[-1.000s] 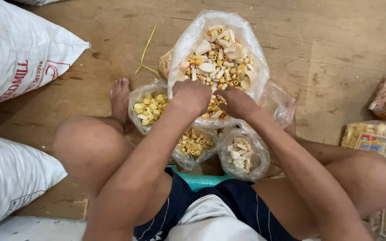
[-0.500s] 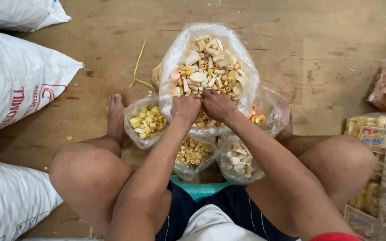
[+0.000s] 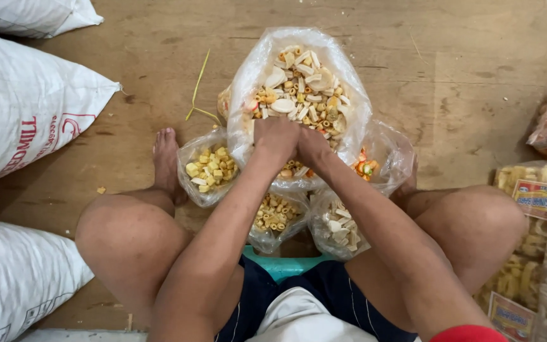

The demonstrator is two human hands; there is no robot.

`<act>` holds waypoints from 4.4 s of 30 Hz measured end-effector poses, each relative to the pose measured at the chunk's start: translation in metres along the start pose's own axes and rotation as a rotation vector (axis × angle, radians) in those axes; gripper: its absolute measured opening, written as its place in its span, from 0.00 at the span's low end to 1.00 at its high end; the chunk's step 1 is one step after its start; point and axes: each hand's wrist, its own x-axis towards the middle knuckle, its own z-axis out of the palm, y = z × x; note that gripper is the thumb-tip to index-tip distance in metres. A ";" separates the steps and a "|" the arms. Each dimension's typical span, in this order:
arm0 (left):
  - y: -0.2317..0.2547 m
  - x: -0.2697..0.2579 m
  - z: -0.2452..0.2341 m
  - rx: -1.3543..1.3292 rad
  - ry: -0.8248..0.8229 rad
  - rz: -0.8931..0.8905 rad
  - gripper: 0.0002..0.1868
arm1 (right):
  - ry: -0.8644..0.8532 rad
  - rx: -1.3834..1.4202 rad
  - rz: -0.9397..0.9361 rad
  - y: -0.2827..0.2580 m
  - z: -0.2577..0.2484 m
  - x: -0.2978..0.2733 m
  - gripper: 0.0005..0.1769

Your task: Sorting various types of crackers from a large bulk bag into smaller individual plastic bags by hand.

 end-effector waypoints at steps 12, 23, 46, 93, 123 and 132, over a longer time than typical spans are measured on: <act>-0.004 -0.093 0.010 0.004 -0.101 0.082 0.13 | -0.078 0.312 0.015 0.006 -0.028 0.009 0.11; -0.049 -0.069 0.046 -0.059 -0.069 0.150 0.12 | -0.394 0.481 -0.071 -0.079 -0.164 -0.091 0.13; -0.015 0.008 0.048 0.238 -0.036 0.068 0.09 | -0.288 -0.100 -0.010 -0.053 -0.201 -0.151 0.19; -0.029 0.024 0.109 -0.057 0.161 0.194 0.14 | -0.250 -0.219 -0.147 -0.092 -0.153 -0.141 0.21; -0.015 0.034 0.108 -0.069 0.104 0.180 0.14 | -0.152 -0.261 -0.158 -0.101 -0.165 -0.148 0.13; -0.025 0.047 0.136 -0.109 0.155 0.126 0.17 | -0.159 -0.231 -0.147 -0.104 -0.174 -0.148 0.13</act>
